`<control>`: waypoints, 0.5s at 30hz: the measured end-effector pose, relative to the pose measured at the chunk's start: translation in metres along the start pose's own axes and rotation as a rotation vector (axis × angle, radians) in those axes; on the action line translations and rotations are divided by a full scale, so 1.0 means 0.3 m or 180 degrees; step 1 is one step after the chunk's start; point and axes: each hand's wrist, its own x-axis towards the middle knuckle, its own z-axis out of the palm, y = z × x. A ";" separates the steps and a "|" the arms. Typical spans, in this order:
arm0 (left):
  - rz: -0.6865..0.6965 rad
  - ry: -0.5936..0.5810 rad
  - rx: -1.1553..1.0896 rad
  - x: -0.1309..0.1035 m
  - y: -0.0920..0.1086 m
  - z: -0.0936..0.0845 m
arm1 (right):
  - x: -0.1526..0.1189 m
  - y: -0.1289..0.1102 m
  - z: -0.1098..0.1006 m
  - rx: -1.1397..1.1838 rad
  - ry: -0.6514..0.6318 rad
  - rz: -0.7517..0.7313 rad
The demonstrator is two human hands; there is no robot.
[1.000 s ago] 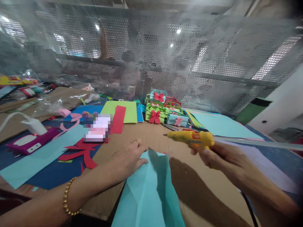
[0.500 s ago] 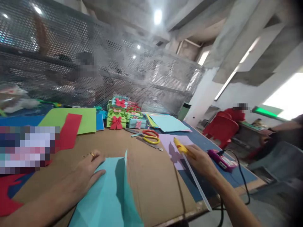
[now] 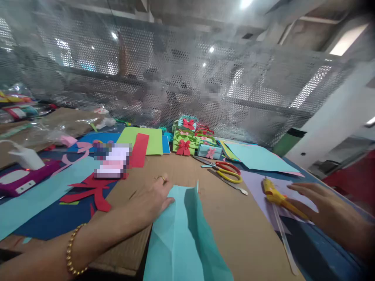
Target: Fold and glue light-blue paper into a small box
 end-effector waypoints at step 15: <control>0.0183 0.0333 -0.0024 -0.008 -0.007 0.031 | 0.022 -0.679 0.275 0.1716 -0.1270 -0.1233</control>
